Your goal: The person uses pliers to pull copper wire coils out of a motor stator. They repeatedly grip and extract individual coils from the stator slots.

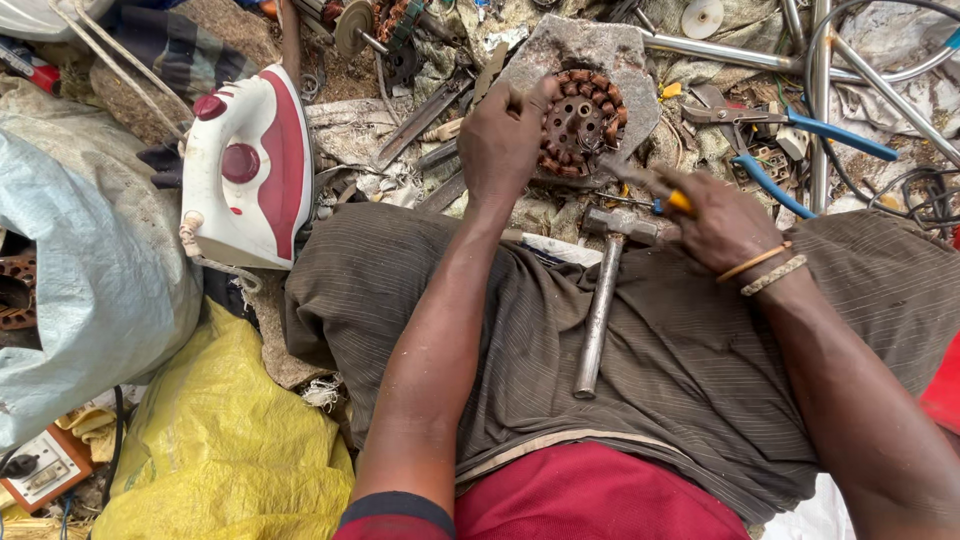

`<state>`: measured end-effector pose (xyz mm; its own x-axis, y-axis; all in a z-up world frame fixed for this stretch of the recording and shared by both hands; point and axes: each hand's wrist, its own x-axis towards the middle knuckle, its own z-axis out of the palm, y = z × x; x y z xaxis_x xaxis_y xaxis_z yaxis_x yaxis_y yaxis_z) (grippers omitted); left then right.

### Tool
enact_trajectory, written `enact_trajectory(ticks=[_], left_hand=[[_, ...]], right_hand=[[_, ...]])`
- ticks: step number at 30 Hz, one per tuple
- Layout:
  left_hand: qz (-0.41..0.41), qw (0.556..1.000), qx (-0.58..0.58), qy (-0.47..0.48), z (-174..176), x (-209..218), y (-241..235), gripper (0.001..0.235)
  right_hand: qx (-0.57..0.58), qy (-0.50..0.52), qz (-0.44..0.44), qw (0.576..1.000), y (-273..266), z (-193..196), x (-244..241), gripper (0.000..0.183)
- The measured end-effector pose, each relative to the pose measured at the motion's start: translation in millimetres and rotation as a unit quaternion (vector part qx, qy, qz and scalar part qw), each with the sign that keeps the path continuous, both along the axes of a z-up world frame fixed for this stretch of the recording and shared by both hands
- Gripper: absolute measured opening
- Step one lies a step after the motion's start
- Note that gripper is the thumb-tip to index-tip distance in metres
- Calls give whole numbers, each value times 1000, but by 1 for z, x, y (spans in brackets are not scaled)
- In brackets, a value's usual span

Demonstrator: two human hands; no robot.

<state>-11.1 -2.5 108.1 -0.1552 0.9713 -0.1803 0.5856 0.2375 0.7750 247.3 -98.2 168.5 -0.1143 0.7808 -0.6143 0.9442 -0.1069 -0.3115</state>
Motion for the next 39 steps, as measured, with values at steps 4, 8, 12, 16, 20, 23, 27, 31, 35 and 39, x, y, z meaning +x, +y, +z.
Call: enact_trajectory(ticks=[4, 8, 12, 16, 20, 23, 27, 31, 35, 39], left_hand=[[-117, 988, -63, 82, -11, -3, -3, 39], [-165, 975, -29, 146, -22, -2, -8, 50], [-156, 975, -80, 135, -30, -6, -4, 59], [-150, 979, -110, 88, -39, -5, -4, 66], [-148, 979, -116, 77, -40, -5, -6, 66], [-138, 981, -111, 76, -36, -5, -6, 70], [-22, 999, 1, -23, -18, -11, -6, 41], [50, 945, 121, -299, 7, 4, -15, 36], [-65, 910, 65, -403, 23, 15, -53, 44], [-53, 986, 75, -143, 21, 22, -49, 48]], right_hand=[[227, -84, 90, 966, 8, -20, 23, 61], [340, -137, 158, 917, 8, -29, 23, 59], [149, -190, 151, 959, 18, -24, 18, 34], [-8, -123, 68, 990, 33, -26, 21, 40], [-160, 129, -98, 974, 39, -27, 20, 40], [-179, 473, -262, 822, 33, -13, 15, 37], [-68, 480, -274, 831, 28, 16, -6, 43], [-90, 289, -120, 945, 3, 27, -24, 61], [-66, 249, 22, 966, -19, 1, -48, 59], [-75, 333, 5, 940, -17, -7, -47, 65]])
